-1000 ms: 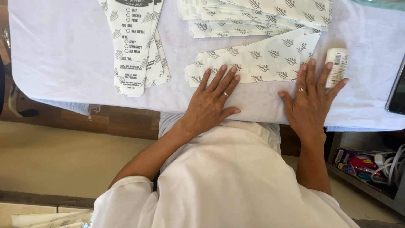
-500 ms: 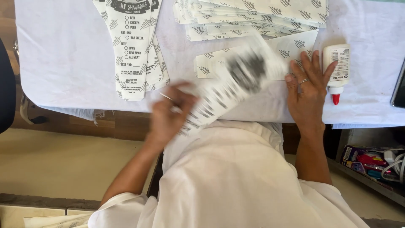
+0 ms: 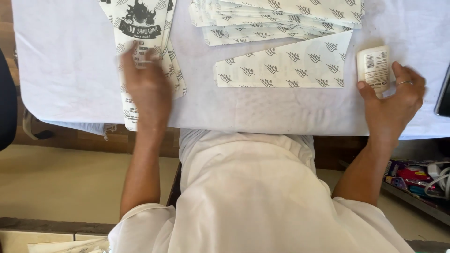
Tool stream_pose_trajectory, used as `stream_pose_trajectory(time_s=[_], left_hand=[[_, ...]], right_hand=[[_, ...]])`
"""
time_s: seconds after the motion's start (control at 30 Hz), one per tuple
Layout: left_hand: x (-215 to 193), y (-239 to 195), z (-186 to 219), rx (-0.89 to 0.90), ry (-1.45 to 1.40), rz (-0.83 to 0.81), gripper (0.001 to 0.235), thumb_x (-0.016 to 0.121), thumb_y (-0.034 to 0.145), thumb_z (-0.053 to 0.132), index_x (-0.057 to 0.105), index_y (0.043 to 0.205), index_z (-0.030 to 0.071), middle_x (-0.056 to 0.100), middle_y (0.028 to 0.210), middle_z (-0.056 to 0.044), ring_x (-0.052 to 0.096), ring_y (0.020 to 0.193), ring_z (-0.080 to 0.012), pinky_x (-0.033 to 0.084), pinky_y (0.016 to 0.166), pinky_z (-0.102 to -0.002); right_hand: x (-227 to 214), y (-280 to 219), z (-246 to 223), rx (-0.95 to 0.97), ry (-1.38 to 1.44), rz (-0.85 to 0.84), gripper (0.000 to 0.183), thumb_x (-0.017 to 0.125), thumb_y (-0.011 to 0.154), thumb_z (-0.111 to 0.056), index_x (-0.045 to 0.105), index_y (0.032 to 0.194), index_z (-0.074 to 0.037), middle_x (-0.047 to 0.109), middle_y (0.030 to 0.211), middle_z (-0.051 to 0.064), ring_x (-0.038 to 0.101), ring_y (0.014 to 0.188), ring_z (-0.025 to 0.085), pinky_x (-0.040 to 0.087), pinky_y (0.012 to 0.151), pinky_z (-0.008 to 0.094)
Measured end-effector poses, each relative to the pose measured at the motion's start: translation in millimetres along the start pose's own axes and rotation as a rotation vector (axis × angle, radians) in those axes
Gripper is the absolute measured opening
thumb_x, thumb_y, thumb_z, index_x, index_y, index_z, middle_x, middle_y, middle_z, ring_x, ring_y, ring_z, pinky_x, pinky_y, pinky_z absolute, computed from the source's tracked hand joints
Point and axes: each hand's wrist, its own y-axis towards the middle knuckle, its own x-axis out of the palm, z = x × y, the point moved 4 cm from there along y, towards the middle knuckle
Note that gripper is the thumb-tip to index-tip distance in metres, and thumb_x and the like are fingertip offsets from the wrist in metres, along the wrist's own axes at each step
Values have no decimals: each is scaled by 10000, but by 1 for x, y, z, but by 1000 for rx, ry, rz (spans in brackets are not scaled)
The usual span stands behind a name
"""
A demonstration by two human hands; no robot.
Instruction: Applying glue to paper sheets and folding them to create food packaging pouches.
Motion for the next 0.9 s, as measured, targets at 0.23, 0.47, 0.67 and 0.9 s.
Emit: stream_pose_trajectory(time_s=[0.23, 0.47, 0.67, 0.9], left_hand=[[46, -22, 114, 507, -650, -512, 371, 777, 988, -1, 656, 1329, -80, 540, 1473, -239, 471, 1421, -432, 438, 1218, -514], [43, -29, 113, 576, -485, -369, 264, 874, 894, 101, 717, 1091, 25, 659, 1267, -113, 654, 1208, -324, 584, 926, -411], [54, -17, 101, 420, -688, -539, 118, 768, 967, 80, 776, 1071, 25, 755, 1209, -74, 721, 1152, -294, 619, 728, -415], [35, 22, 102, 173, -766, -630, 51, 726, 931, -33, 767, 960, -42, 745, 734, -177, 673, 470, -214, 529, 474, -254]], right_hand=[[3, -10, 28, 623, 666, -166, 304, 904, 861, -51, 739, 1115, -66, 750, 1072, 50, 714, 949, 151, 623, 742, 293], [-18, -18, 26, 606, 1298, 201, 456, 929, 863, -84, 720, 1258, 8, 736, 1059, 58, 727, 1026, 233, 695, 884, 424], [24, -24, -20, 450, 1281, 263, 333, 887, 731, 119, 717, 998, 15, 731, 934, 102, 716, 862, 226, 689, 766, 428], [72, -16, -60, 155, 1297, 148, 470, 906, 748, 132, 656, 1146, 103, 714, 1073, 259, 632, 1133, 300, 550, 1047, 526]])
